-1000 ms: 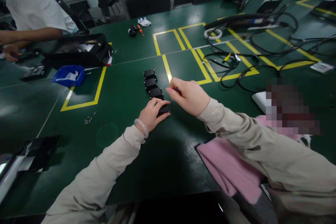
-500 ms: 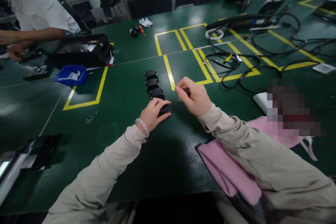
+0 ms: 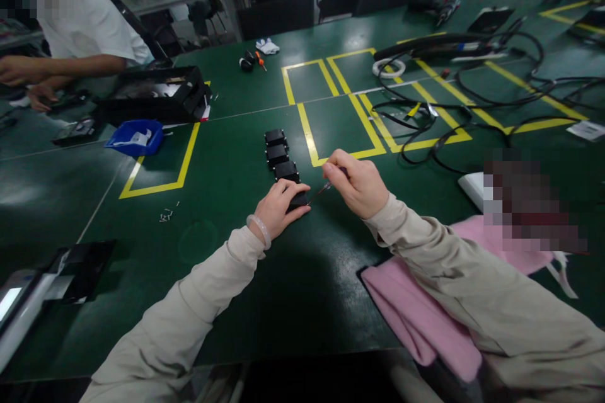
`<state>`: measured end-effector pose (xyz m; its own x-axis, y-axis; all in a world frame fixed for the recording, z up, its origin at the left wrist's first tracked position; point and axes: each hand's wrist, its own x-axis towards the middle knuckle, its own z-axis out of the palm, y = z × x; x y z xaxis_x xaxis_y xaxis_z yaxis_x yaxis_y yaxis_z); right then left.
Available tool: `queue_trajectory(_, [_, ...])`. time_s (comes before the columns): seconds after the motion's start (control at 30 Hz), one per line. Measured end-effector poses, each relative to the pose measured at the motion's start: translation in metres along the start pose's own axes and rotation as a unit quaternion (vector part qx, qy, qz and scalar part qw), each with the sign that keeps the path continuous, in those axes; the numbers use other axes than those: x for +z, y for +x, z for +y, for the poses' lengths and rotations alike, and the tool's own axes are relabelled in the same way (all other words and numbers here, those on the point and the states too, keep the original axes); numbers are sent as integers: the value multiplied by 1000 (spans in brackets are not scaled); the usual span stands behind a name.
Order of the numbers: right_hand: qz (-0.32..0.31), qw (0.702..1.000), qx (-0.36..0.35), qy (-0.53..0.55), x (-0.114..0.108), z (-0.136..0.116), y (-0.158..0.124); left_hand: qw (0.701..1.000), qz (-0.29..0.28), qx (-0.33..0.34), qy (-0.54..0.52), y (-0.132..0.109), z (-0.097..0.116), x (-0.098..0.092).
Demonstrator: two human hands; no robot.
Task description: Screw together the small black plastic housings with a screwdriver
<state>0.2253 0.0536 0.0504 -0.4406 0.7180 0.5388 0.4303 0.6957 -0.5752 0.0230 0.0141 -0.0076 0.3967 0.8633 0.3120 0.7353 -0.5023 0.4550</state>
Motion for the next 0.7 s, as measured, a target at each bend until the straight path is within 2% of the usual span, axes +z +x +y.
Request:
queue_trajectory(0.17, [-3,1000,13,-29,0,-2,-1,1000,-1,-8,-6,0,2,-1])
queue_trajectory(0.43, [-60,997,32,-42,-8,2,4,1000,-1,-9,1,0,2,-2])
queue_trajectory(0.7, [-90,996,-2,-19,-10,2,7,1000,-3,-7,1,0,1,-1])
